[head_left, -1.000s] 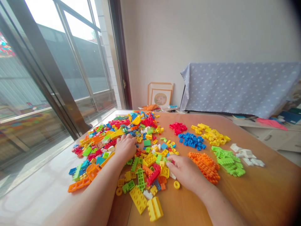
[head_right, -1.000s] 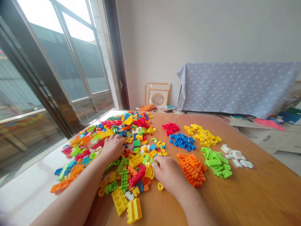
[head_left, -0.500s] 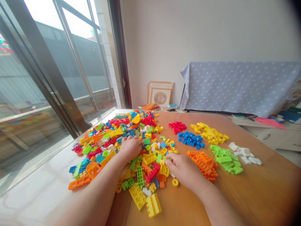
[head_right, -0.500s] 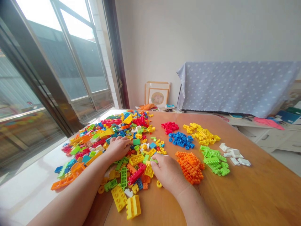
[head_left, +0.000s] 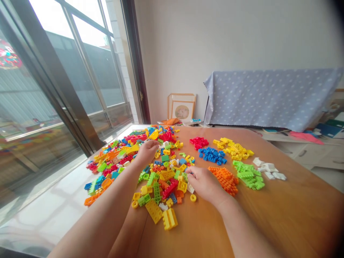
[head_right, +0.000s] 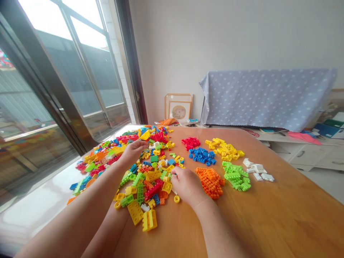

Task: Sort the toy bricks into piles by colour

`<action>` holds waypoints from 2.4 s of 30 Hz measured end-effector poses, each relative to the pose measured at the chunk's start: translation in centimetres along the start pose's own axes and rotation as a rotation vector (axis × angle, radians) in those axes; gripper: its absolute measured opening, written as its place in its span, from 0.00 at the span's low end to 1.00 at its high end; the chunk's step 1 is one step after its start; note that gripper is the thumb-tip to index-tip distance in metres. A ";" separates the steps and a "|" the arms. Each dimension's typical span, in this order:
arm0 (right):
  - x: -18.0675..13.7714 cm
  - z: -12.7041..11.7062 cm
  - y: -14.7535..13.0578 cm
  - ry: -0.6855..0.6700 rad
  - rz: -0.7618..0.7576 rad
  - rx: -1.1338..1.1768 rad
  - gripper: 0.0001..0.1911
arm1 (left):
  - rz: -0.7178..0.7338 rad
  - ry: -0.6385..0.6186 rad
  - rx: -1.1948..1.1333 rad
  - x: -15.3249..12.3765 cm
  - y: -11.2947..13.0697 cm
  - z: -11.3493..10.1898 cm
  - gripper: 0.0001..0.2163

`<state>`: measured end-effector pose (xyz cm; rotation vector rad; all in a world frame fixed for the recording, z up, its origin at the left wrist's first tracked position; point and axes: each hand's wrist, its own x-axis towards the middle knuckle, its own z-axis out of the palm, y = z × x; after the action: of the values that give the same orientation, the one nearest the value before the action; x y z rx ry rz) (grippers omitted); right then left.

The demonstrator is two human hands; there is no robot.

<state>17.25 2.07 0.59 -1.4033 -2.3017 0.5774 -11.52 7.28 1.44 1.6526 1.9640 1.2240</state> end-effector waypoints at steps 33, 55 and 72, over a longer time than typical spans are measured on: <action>0.3 0.4 0.3 0.153 -0.073 0.021 0.12 | 0.094 -0.238 0.392 6.5 -4.4 3.9 0.09; 0.4 -0.4 1.0 0.191 0.105 -0.043 0.09 | 0.151 -0.497 -0.163 5.6 1.3 9.2 0.16; 1.9 -1.0 2.5 0.596 0.204 0.769 0.15 | 0.118 -0.508 0.147 8.6 4.3 17.1 0.19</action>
<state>18.79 4.98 0.34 -1.1930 -1.2715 0.8435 0.58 22.08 -3.01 1.9383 1.6860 0.6130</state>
